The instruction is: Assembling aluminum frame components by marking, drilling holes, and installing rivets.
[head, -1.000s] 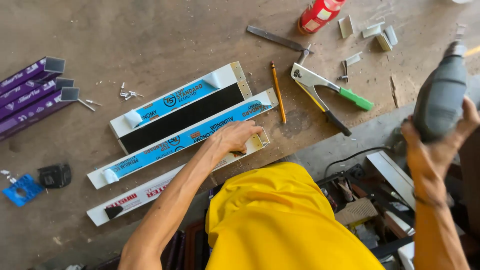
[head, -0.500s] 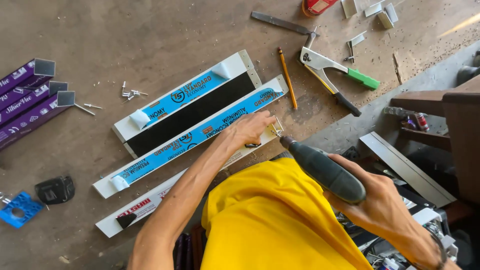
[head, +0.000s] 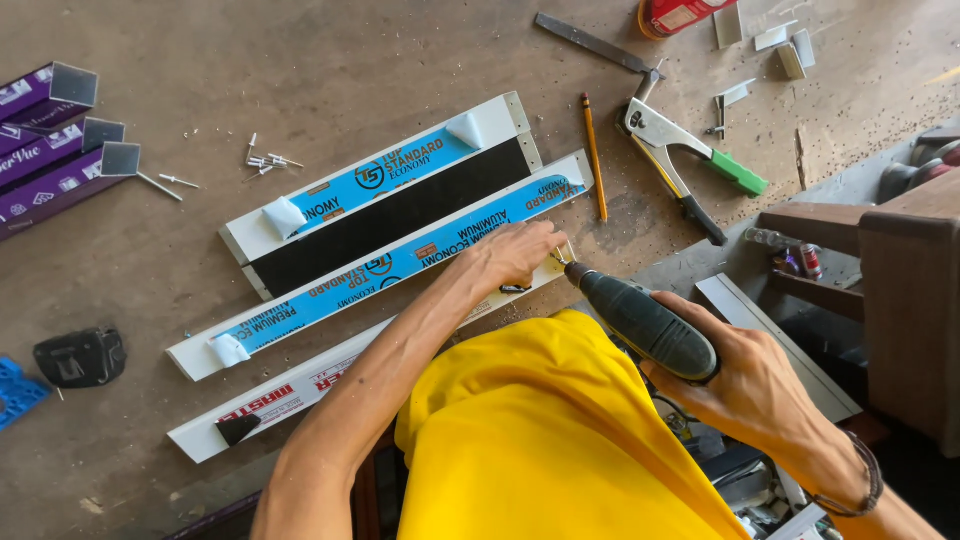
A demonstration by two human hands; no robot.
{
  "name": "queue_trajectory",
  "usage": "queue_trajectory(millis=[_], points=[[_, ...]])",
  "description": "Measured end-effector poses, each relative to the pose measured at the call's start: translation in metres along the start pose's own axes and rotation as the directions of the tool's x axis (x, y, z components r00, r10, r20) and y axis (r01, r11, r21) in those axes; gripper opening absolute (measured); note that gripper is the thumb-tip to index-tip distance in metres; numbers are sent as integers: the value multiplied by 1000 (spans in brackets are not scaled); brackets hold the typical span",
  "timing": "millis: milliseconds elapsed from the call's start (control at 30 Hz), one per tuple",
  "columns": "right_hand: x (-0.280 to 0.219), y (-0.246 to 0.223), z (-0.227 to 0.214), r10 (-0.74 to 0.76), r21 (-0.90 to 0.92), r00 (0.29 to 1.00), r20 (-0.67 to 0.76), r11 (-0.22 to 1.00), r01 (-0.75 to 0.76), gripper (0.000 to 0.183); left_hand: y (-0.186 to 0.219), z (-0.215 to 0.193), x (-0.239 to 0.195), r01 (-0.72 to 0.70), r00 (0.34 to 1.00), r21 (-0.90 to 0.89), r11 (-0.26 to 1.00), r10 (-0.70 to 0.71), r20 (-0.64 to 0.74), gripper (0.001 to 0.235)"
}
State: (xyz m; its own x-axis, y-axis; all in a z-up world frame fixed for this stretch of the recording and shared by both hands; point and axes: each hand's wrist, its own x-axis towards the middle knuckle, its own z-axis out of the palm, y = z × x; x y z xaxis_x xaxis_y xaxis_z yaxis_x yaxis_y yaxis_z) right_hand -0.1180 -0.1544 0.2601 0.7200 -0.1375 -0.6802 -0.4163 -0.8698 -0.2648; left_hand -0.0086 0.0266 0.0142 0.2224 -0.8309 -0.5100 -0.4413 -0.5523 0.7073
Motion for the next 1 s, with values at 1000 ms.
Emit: queue_trajectory(millis=[1000], points=[[31,-42,-22,-245,-532,950,193,787,311,75,-6,8,6,-29,999,-1,1000,29,-29,34]])
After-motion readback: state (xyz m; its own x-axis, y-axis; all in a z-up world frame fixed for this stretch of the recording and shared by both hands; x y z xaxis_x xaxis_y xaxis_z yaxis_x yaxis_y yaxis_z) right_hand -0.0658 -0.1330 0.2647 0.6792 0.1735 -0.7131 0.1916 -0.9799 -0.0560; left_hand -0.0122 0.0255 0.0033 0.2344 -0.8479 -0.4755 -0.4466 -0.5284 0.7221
